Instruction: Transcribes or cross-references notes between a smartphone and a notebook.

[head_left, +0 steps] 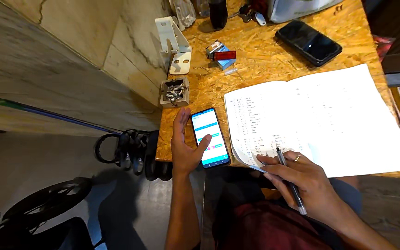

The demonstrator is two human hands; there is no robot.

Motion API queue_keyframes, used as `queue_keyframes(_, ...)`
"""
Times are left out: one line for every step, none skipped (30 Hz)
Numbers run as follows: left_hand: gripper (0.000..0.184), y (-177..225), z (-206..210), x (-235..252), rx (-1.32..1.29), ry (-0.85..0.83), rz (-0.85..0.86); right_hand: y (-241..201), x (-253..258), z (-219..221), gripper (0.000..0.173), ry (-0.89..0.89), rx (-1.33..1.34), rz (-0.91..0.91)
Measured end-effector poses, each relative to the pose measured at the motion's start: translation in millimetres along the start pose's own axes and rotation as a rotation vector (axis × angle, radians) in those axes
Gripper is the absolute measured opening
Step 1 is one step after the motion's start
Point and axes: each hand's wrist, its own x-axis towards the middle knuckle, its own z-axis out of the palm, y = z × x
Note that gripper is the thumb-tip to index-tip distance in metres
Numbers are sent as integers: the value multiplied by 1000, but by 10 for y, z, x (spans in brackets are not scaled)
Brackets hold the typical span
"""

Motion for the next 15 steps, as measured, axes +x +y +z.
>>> queue_keyframes(91, 0, 1, 0, -2, 1, 0, -1, 1, 1, 26, 2, -1, -1)
queue_keyframes(91, -1, 1, -1, 3, 1, 0, -3, 1, 5, 26, 5, 0, -2)
queue_keyframes(91, -4, 1, -1, 5, 3, 1, -5, 2, 7, 26, 8, 2, -2)
queue_keyframes(91, -7, 2, -1, 6, 4, 0, -9, 2, 7, 26, 9, 2, 0)
queue_keyframes(91, -10, 3, -2, 5, 5, -1, -12, 1, 5, 26, 7, 4, 2)
queue_keyframes(92, -11, 4, -3, 4, 6, -1, -16, 1, 3, 26, 4, 4, 4)
queue_keyframes(92, -11, 4, -5, 2, 7, -1, -17, 1, 3, 26, 3, 6, 5)
queue_keyframes(92, -10, 4, -6, 2, 7, -2, -15, -1, 6, 26, 6, 4, 6)
queue_keyframes(92, -7, 3, -6, 6, 7, -4, -11, -5, 12, 26, 10, 6, 6)
queue_keyframes(92, -7, 5, -6, 6, 5, -4, -8, -9, 15, 26, 14, 8, 8)
queue_keyframes(92, -5, 9, -7, 7, 4, -4, -6, -13, 17, 25, 18, 16, 13)
queue_keyframes(92, -6, 16, -9, 6, 3, -1, -4, -18, 15, 25, 24, 33, 21)
queue_keyframes(93, -9, 23, -9, 7, 2, 0, -3, -23, 9, 24, 30, 71, 35)
queue_keyframes(93, -10, 27, -11, 11, 0, 1, -2, -25, -1, 22, 42, 144, 54)
queue_keyframes(93, -11, 23, -10, 18, -3, 3, 1, -21, -19, 19, 68, 259, 79)
